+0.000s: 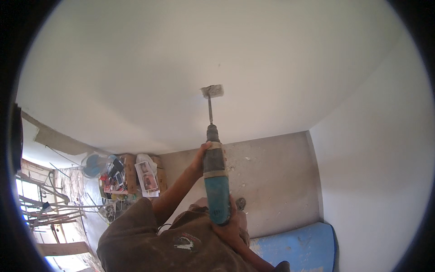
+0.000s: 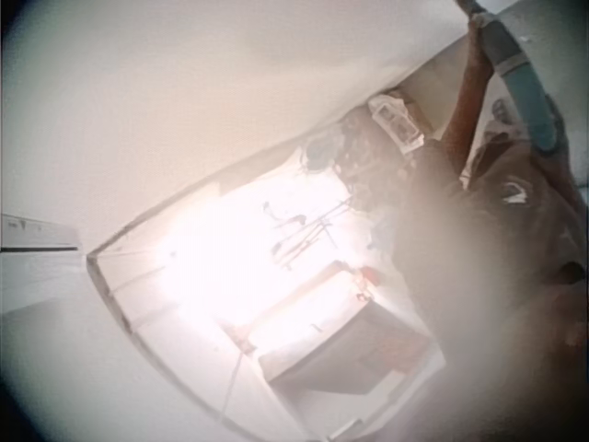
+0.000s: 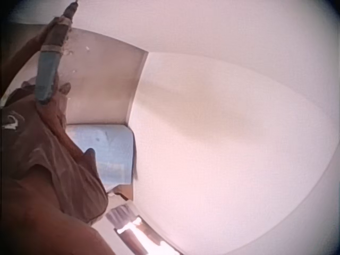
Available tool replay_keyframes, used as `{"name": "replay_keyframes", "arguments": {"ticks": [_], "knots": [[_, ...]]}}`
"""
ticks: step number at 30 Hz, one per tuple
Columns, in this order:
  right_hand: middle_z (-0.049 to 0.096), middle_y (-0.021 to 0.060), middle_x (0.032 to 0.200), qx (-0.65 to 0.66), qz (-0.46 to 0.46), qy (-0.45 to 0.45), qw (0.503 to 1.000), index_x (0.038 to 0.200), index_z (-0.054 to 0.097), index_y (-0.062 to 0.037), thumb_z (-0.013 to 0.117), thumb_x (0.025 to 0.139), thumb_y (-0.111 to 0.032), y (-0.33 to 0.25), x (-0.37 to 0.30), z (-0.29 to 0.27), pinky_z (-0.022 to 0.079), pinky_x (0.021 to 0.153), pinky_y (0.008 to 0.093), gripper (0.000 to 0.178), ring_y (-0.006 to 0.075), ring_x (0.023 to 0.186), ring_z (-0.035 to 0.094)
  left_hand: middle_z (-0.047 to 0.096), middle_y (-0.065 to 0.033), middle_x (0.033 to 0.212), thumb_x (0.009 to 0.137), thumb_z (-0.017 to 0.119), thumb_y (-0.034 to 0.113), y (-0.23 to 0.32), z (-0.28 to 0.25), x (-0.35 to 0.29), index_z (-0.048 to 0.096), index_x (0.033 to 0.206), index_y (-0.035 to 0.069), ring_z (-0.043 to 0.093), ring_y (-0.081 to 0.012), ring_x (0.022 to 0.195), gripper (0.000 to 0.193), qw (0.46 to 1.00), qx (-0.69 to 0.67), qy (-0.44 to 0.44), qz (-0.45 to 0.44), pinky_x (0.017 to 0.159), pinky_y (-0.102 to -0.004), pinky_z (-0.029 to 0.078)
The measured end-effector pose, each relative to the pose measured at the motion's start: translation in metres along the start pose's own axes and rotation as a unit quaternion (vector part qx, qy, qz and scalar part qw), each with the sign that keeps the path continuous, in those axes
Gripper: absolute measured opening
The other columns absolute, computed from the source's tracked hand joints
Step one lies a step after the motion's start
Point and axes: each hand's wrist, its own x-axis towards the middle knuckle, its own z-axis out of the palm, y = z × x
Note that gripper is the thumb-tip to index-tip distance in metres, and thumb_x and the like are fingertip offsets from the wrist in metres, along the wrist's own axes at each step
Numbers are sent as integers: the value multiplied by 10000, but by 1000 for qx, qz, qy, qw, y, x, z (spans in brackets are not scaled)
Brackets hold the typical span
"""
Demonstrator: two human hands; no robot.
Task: The person uses a rotary hammer to drill into a wall around a pre-existing hole, then checks the hole with their finger before picking up and moving a long pole.
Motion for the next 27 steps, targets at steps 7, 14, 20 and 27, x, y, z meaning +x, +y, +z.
{"name": "replay_keyframes", "arguments": {"ticks": [7,14,20,27], "knots": [[475,193,1224,69,18,40,997,1443,134,-11,652,660,10,2,-31,-11,435,941,365,939,258,1121,522,609,-101,935,849,524,574,-16,39,-9,544,1079,46,626,-216,831,575,998,57,31,8,766,-358,531],[468,164,1232,90,-25,-17,996,1444,170,-35,601,639,57,-18,-1,-47,447,918,346,918,223,1084,532,586,-91,949,860,521,556,-7,40,-5,511,1091,70,607,-206,874,537,997,36,56,38,826,-363,508],[532,121,1124,125,-9,-44,991,1406,228,-27,638,640,44,4,30,-98,515,778,345,871,180,861,608,579,-75,1013,833,590,560,-9,57,28,490,1141,64,597,-196,921,592,994,21,89,52,856,-348,492],[602,158,1078,155,109,-118,975,1311,350,-17,696,644,36,-11,54,-181,546,726,321,754,188,879,639,569,-83,1049,798,600,629,11,112,42,476,1202,68,575,-189,968,702,992,58,108,7,720,-307,475]]}}
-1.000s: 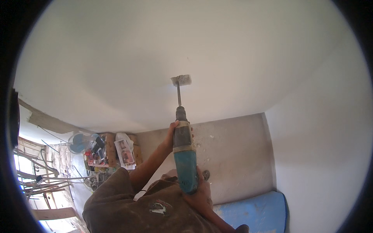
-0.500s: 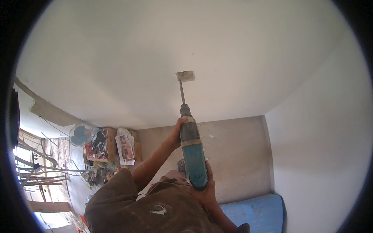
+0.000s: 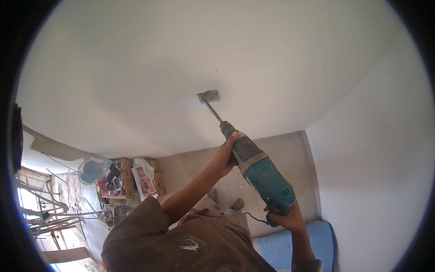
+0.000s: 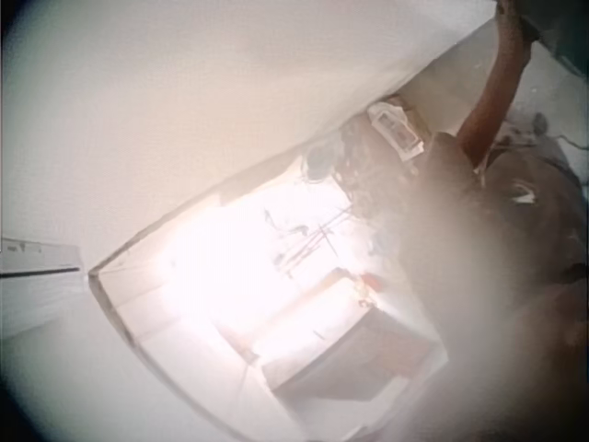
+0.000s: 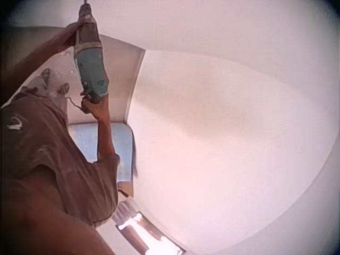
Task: The person uses a rotary hammer to drill into a wall around a pre-existing hole, then checks the hole with their finger before picking up and moving a long pole.
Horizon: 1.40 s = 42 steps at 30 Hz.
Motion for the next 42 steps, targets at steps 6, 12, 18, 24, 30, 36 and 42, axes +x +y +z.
{"name": "replay_keyframes", "arguments": {"ticks": [6,12,18,24,30,36,42], "knots": [[632,168,1041,49,27,18,998,1258,443,-6,678,665,45,-18,15,2,553,730,332,640,195,851,648,546,-66,926,781,619,624,-3,-7,21,450,1180,47,563,-138,790,722,999,37,-1,-4,523,-263,424],[631,195,1049,85,31,22,996,1226,489,37,686,640,-1,10,12,-22,545,738,335,619,204,817,656,547,-54,861,765,650,596,-26,11,21,436,1163,25,551,-115,650,728,994,34,99,28,430,-243,383],[563,153,1131,52,2,-59,997,1407,195,-70,638,647,119,26,25,-54,543,742,326,900,242,965,630,539,-31,827,796,627,572,-31,19,20,454,1140,49,529,-101,604,650,990,31,130,54,423,-234,370],[552,147,1149,23,44,-78,996,1407,205,-67,636,648,76,8,40,-77,539,731,321,884,231,964,630,540,-27,843,812,595,582,-29,31,28,459,1136,60,540,-105,650,629,990,32,124,62,451,-239,387],[492,156,1248,-63,38,-60,996,1392,254,-34,706,642,-22,-11,51,-85,459,909,341,876,247,1125,546,536,-106,1128,859,547,575,-24,27,38,434,1239,65,552,-230,1038,646,993,-30,110,31,877,-380,463],[465,186,1305,-218,-113,-34,969,1406,231,-20,760,655,-110,-41,48,-41,395,1000,366,923,280,1183,507,557,-61,973,842,561,577,-22,12,33,462,1160,58,583,-165,846,617,993,-46,101,44,660,-310,483],[393,190,1332,-68,31,-31,997,1420,150,-10,781,648,-86,-2,32,-5,338,1041,379,1000,267,1240,429,569,-97,1038,888,528,530,-24,-15,15,471,1155,28,586,-209,971,572,997,-63,35,35,872,-365,493]]}}
